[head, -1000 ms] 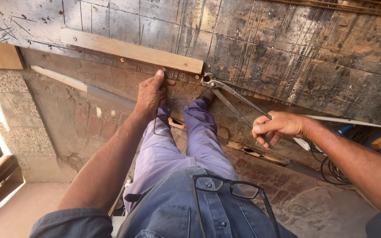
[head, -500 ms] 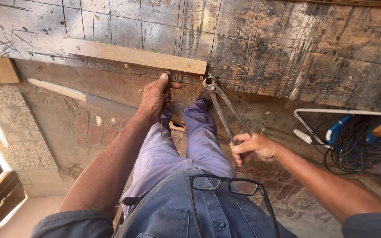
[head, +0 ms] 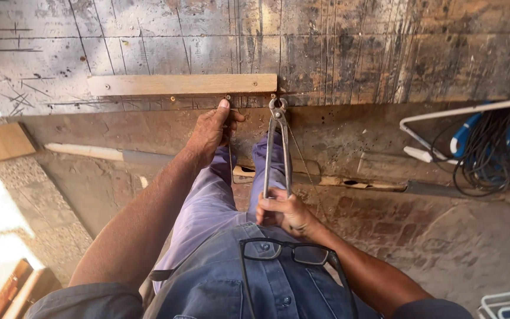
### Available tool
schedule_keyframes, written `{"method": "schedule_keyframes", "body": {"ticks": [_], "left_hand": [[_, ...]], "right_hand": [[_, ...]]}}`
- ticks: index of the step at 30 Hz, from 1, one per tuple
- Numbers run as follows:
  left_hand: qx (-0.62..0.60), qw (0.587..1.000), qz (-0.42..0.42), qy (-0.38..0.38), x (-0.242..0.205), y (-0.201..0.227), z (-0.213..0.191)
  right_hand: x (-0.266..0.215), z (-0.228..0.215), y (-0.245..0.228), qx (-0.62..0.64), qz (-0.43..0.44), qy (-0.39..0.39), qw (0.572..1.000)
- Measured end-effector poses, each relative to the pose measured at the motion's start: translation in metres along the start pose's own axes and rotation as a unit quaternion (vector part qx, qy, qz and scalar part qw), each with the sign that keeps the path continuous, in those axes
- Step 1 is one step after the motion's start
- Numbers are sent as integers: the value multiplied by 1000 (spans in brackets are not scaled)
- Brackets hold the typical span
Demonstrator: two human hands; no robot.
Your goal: The person bends thin metal rods into rectangular shapes using a wooden jig and a metal bending tool. They repeatedly pick up rods, position them against the jig, and use the tool to bend the ends, then place the finished pieces on a pile.
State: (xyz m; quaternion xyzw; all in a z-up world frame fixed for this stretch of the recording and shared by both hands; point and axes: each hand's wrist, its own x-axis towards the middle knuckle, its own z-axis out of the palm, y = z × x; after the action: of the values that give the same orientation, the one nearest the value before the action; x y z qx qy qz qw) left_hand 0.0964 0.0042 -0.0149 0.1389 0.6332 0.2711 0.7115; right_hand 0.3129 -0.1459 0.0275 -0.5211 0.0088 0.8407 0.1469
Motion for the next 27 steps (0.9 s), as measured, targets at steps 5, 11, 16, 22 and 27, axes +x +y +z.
{"method": "schedule_keyframes", "body": {"ticks": [5, 11, 16, 22, 27], "left_hand": [[18, 1000, -3, -15, 1, 0, -4], [31, 999, 32, -21, -4, 4, -7], [30, 999, -7, -38, -3, 7, -10], [37, 998, -27, -43, 1, 5, -11], [44, 998, -22, -47, 7, -1, -15]], "right_hand": [[19, 39, 22, 70, -41, 0, 997], [36, 90, 29, 151, -92, -21, 984], [37, 98, 31, 151, -127, 21, 980], [51, 110, 39, 175, -145, 28, 973], [56, 116, 42, 186, -154, 25, 970]]}}
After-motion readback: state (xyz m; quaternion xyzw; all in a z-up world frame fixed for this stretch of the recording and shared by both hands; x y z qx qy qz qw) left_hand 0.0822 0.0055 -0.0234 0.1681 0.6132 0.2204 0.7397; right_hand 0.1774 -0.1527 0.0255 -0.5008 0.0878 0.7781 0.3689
